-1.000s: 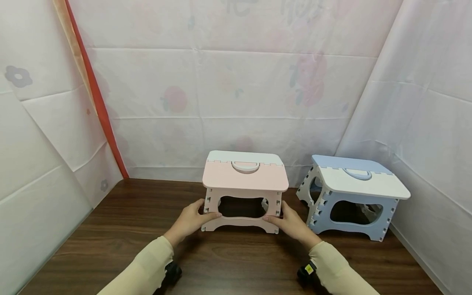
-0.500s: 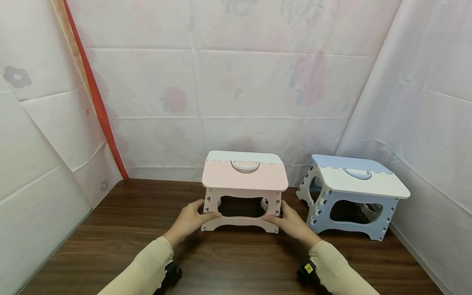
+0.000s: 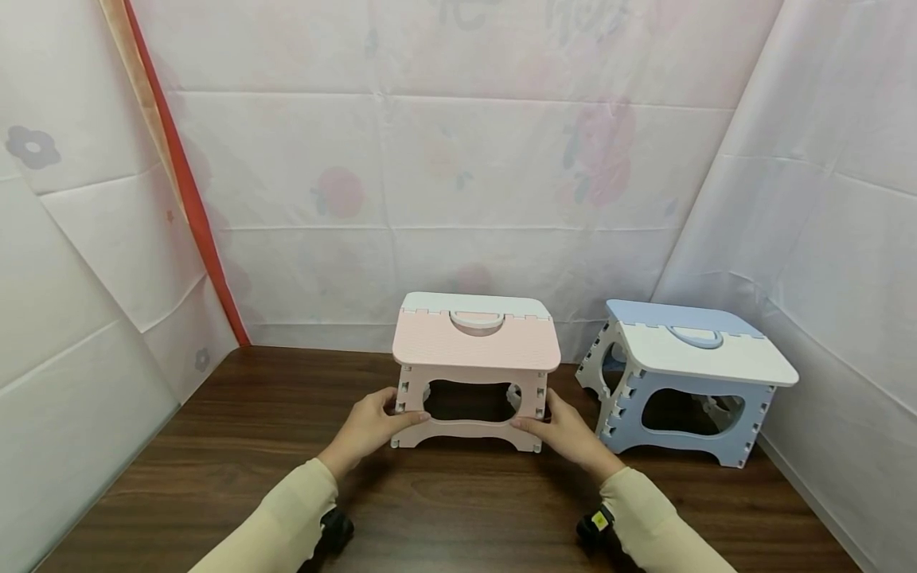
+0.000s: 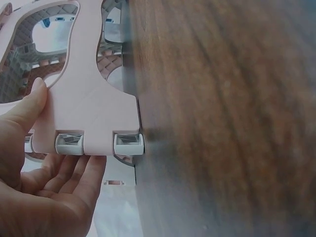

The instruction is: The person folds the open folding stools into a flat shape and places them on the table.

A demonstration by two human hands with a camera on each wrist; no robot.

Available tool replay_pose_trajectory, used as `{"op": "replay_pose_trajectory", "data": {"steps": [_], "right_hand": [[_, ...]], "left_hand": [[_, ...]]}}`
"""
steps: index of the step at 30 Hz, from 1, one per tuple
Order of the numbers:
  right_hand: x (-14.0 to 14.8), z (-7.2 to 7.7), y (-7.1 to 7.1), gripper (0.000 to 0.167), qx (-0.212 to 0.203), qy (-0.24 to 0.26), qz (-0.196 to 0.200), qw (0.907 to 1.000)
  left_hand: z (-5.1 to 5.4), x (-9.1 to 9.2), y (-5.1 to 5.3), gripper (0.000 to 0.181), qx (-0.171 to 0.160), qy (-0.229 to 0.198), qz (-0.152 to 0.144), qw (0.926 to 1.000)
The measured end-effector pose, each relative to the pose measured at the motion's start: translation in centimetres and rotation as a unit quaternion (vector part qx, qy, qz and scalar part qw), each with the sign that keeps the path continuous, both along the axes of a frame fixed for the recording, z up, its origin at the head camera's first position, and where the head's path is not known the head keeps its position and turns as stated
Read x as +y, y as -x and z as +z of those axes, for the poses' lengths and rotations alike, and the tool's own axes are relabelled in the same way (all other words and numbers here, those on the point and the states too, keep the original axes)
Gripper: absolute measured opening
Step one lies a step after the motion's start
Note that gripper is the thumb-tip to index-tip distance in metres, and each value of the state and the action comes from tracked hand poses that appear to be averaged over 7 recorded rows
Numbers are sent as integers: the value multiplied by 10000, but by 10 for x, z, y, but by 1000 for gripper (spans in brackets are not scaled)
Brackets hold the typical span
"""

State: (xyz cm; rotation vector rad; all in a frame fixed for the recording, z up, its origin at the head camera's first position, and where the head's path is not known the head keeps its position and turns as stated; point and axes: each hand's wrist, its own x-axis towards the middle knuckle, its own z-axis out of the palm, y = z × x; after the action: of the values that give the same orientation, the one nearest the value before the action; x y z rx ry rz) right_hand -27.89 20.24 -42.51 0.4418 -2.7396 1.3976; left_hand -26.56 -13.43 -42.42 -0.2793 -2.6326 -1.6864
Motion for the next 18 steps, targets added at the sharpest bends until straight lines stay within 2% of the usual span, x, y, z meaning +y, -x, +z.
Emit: {"op": "replay_pose_trajectory", "data": {"steps": [7,18], "right_hand": [[0,0,0,79,19,-9,49,10000],[3,-3,2,84,92,24,191,9998]], "left_hand": [[-1,0,0,42,-4,5,13,10000],[-4,0,2,41,30,15,-32,10000]]}}
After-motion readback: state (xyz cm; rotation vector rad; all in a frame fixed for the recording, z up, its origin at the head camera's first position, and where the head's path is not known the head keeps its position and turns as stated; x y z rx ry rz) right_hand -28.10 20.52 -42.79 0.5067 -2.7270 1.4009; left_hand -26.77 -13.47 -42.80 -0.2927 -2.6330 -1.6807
